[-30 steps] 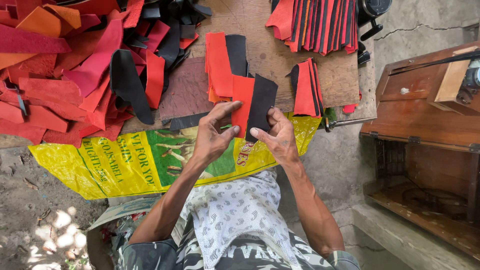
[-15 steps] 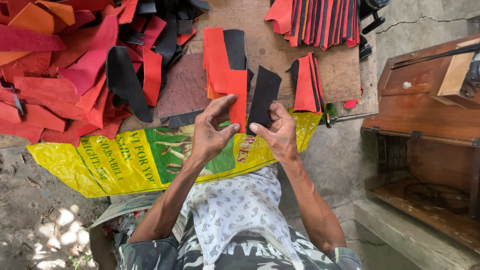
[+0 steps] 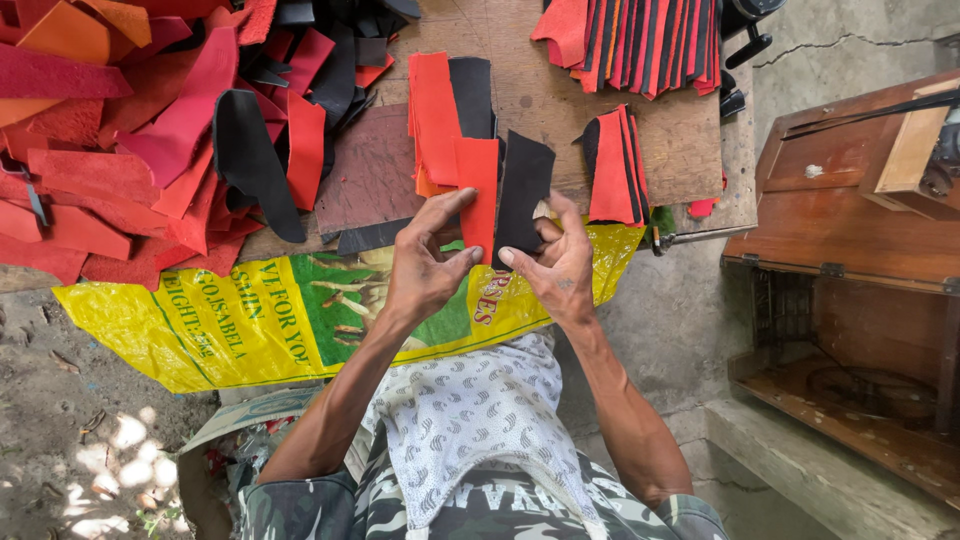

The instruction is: The person aligns red and black leather pieces on a wooden workbench, then applies glue to the edges and presses them together. They repeat this process for multiple pairs, stacking the assembled pieces on the table.

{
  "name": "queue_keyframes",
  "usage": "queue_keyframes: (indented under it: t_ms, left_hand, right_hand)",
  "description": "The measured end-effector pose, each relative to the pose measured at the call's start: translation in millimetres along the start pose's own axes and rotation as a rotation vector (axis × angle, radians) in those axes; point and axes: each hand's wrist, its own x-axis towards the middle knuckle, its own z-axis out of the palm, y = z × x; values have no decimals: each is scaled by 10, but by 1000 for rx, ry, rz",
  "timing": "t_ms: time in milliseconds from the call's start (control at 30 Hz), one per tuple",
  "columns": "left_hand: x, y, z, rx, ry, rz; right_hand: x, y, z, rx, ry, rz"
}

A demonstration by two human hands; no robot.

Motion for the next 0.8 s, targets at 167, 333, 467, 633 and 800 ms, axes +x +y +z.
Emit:
queue_keyframes:
  t_ms: [167,333,467,633,800]
  left_hand:
    - [-165,-86,-2,-54,-24,-69]
    - [-471,-49,-34,-41,-29,-57]
    - [-665,24,-50,-21,-39,-59]
    - [-828,113,-84,5,-48,-39]
    - [-1122,222,-162,-2,-18,-55]
  right_hand:
    - [-190,-58,40,-192,13,-12]
    - [-510,-2,83,-196,-93,141]
    - [-712,37,127,-201,-92,112]
    - [-866,36,223,-174,-85,121]
    - [-1147,61,457,-128,5,138]
